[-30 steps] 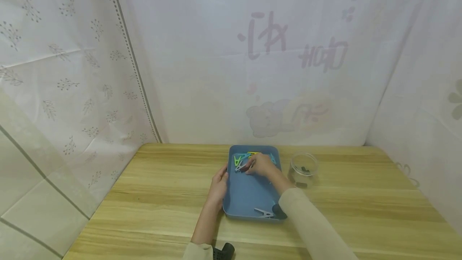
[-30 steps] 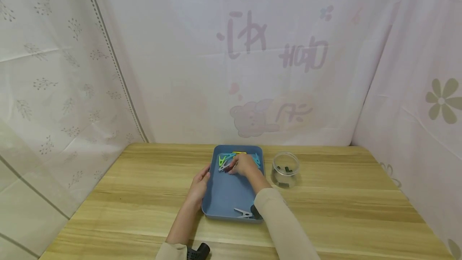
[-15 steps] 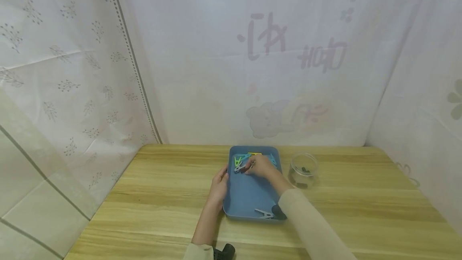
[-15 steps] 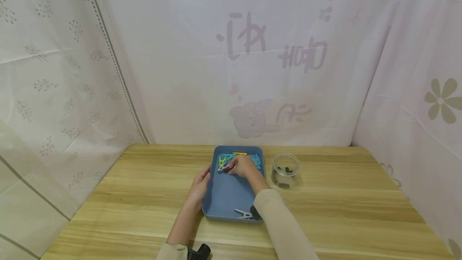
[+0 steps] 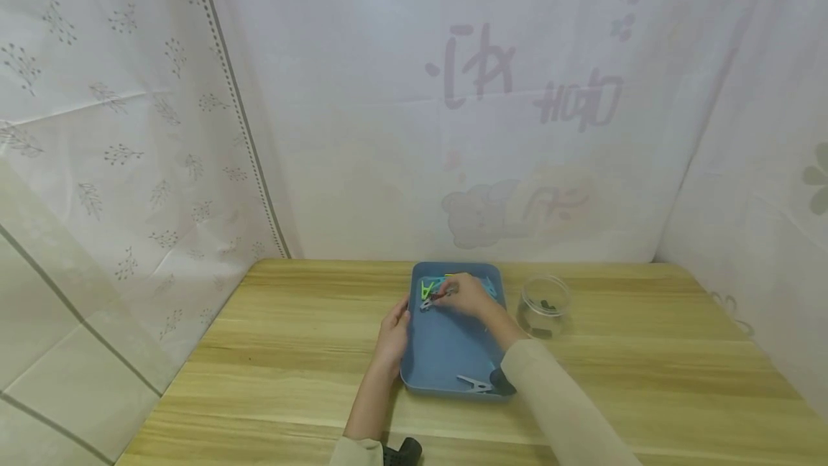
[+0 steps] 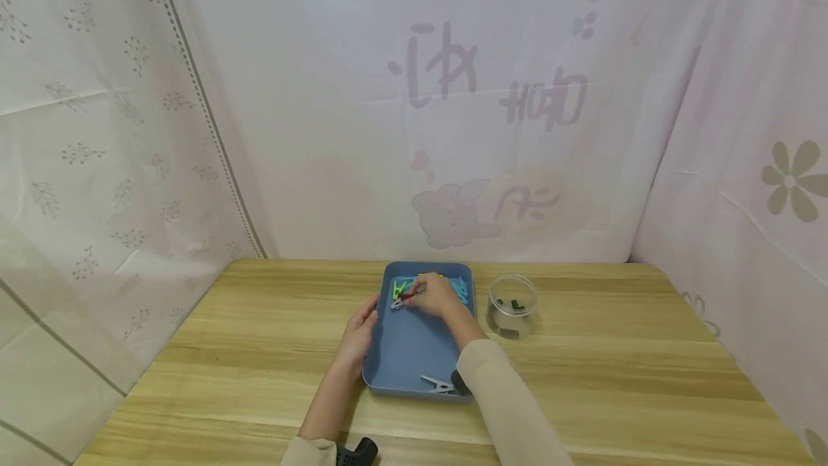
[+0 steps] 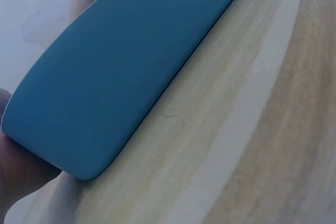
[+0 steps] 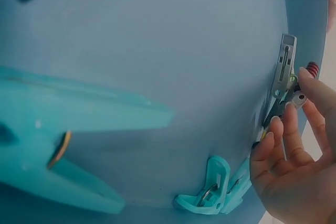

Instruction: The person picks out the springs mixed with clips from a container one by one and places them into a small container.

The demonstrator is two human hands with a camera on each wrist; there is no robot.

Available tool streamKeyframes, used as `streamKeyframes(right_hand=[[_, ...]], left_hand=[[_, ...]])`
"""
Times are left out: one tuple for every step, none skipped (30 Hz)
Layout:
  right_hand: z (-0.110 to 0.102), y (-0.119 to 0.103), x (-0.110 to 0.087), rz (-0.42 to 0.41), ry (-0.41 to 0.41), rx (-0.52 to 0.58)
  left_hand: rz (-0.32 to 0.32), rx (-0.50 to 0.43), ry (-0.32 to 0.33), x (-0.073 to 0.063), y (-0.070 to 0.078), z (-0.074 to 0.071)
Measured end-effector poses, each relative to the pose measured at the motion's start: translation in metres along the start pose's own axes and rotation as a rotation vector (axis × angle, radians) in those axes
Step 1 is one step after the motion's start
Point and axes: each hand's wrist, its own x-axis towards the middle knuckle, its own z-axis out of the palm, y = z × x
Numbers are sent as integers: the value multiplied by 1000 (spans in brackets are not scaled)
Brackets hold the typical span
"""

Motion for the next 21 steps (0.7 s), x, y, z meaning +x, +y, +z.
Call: streamKeyframes(right_hand=[[-1,0,0,-9,3,5],[-1,1,0,-17,5,7],[-2,1,0,-16,5,14],[-2,1,1,-16,5,21],[-3,1,1,-13,5,27],[-3,1,2,-11,6,30],[-4,0,2,-10,5,31],[-4,-1,2,0,6,36],[-5,-2,1,7,8,37],[-5,-3,1,9,13,35],[-6,-4,0,8,17,32],[-7,-5,0,8,21,31],[-8,-6,-1,4,24,30],[-9,-6,-1,2,27,32],[-9,-7,-1,-5,30,31],[-10,-7,-2,-9,32,32],[-11,-7,-2,-14,36,33],[-12,-8,-2,-16,39,34],[-13,-8,-3,-20,42,33],[-14,-8,-3,-22,45,33],[-15,-8,-3,-23,45,33]], left_hand=[[0,1,1,0,0,0],[3,2,0,-1,0,0],[-1,-3,0,-1,1,0],[-1,-1,0,-1,1,0],[-4,-7,1,-1,1,-1],[-1,-1,-1,-1,1,-1],[-3,-2,-2,-1,0,-1],[-4,-5,-3,-1,0,-1],[-8,-6,-3,0,0,-1],[-9,-6,-3,0,0,-1],[-7,-3,-4,0,0,-1],[-5,3,-4,0,0,-1],[-8,-2,-2,0,0,-1],[-9,-1,0,0,0,-1],[-8,2,2,0,0,0],[-6,7,4,1,0,0],[-4,11,5,1,0,0],[-7,8,7,1,0,0],[-10,4,8,2,-1,0],[-8,5,7,2,-1,0],[-8,6,5,2,-1,0]])
